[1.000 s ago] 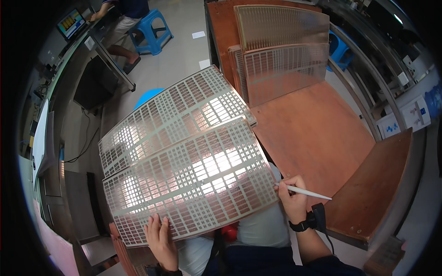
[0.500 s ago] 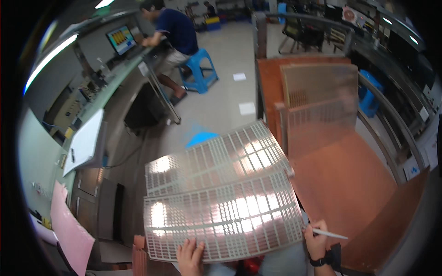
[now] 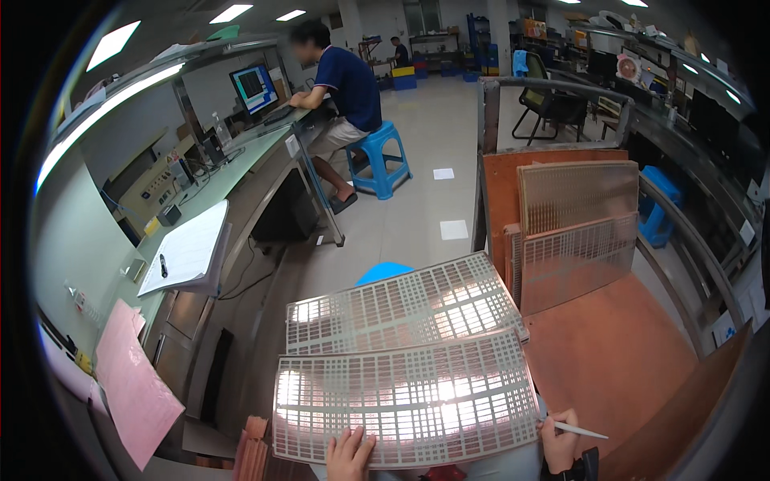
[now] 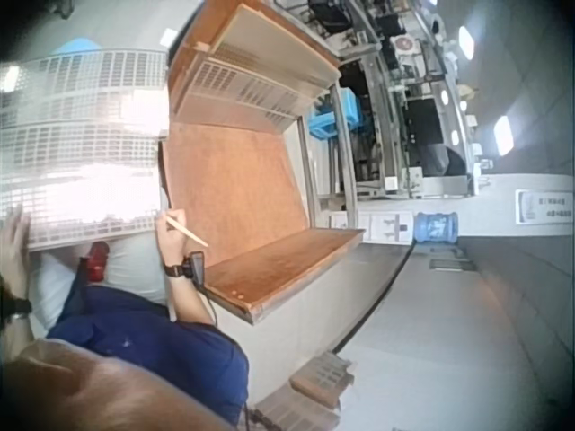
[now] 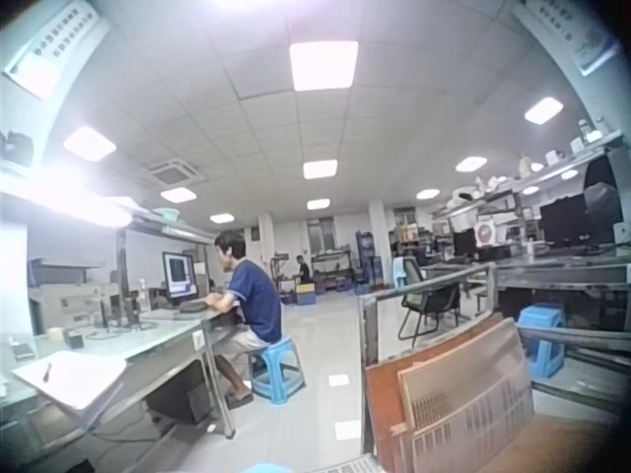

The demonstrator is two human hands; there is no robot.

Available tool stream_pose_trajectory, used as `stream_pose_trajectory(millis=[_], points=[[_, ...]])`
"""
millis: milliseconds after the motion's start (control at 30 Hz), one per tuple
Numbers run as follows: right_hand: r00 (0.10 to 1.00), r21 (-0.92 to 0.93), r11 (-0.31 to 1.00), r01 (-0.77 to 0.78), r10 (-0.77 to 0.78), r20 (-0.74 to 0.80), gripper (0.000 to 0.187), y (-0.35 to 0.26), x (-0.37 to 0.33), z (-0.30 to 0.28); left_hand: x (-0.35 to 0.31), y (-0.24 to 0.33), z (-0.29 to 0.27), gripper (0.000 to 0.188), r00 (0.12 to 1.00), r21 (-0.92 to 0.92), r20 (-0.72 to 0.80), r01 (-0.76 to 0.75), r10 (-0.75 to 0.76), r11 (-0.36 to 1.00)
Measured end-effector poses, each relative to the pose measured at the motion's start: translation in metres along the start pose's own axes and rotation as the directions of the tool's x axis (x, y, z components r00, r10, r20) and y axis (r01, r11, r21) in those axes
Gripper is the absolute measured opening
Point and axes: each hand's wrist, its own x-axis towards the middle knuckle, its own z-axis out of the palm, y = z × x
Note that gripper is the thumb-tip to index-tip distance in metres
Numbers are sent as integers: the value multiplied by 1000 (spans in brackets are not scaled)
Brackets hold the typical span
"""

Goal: The recorder is inspecting and marking metal panels with a white pen on an inspection table.

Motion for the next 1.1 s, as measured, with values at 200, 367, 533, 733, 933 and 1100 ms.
stream_pose_trajectory(millis=[200,367,533,733,933,1100], points=[[998,84,996,-45,47,-34,12,-11,-2,1,0,1,3,40,1000,-12,14,14,-14,1000],[995,106,990,-90,94,-29,11,-12,-1,4,-4,1,4,42,1000,-45,-5,24,-24,999],[987,150,977,-149,155,-29,11,-22,0,4,-4,0,6,45,999,-101,-20,27,-29,995],[990,128,988,-81,95,-102,7,-21,-3,3,3,-5,-23,47,986,-177,158,82,-54,981],[997,22,1000,-3,5,-77,26,-34,3,2,-3,-65,-25,37,954,-706,42,240,-298,667],[998,-126,991,51,-55,-26,24,-23,-5,7,-19,-122,-22,35,903,-215,-225,320,-366,923]])
